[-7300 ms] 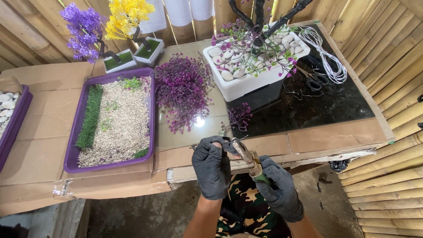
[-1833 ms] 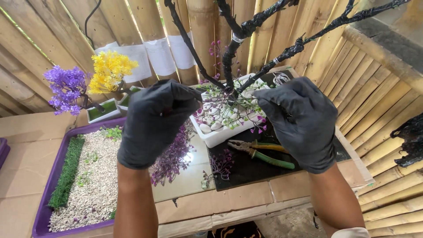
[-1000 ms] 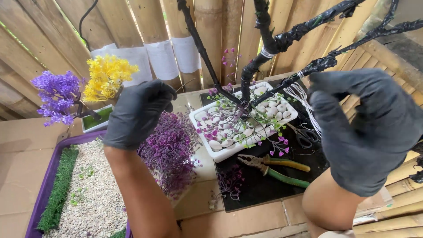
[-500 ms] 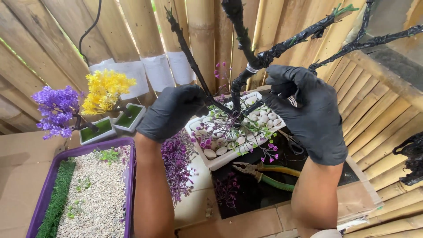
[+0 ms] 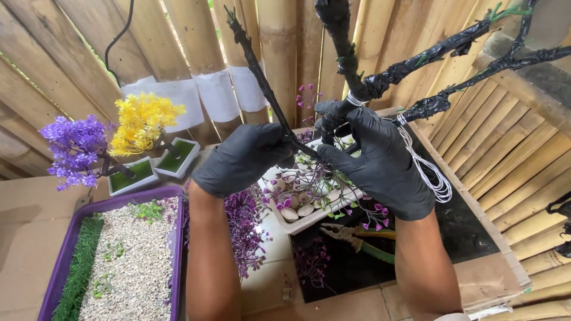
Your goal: The person uses pliers to bend and shape a small wire stem with purple artificial flowers. They then attach the shaped wire to a branch of a larger artificial bonsai tree, securing it in place.
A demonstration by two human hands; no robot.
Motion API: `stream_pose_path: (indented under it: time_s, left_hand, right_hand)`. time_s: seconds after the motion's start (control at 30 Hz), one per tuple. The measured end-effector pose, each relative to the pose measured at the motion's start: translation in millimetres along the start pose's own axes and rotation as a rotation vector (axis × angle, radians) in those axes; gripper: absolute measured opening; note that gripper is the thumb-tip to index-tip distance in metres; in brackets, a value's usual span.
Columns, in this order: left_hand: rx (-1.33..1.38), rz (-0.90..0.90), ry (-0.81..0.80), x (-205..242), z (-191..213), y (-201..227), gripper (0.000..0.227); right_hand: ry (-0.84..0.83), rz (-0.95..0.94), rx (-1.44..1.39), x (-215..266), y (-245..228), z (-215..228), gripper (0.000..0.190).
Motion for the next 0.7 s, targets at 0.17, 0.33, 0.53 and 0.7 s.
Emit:
stream_pose_path:
  time_s: [0.17, 0.33, 0.53, 0.7]
  left_hand:
    - [-0.761, -0.231, 0.011, 0, -1, 17, 0.011]
    - [-0.673, -0.163, 0.011, 3, -1, 18, 0.006]
    - [-0.603, -0.224, 0.024, -1, 1, 9, 0.029]
    - [-0.78, -0.33, -0.001, 0, -2, 14, 0.021]
  right_hand:
    - [-0.023, 0.097, 0.099, 5, 8, -3, 0.047]
    - [-0.053, 0.061, 0.254, 9, -2, 4, 0.043]
    - [-0.027, -0.07, 0.324, 18, -24, 20, 0.023]
    - [-0.031, 0.001, 0.438, 17, -29, 7, 0.025]
Point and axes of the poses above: each hand's wrist, its own x-axis away from the middle knuckle, its own z-axis out of the back of the hand, y = z × x, the point moved 3 cm from there along -x, towards the middle knuckle, and after that the axes turned 4 degrees about -x, right-handed, at the moved point
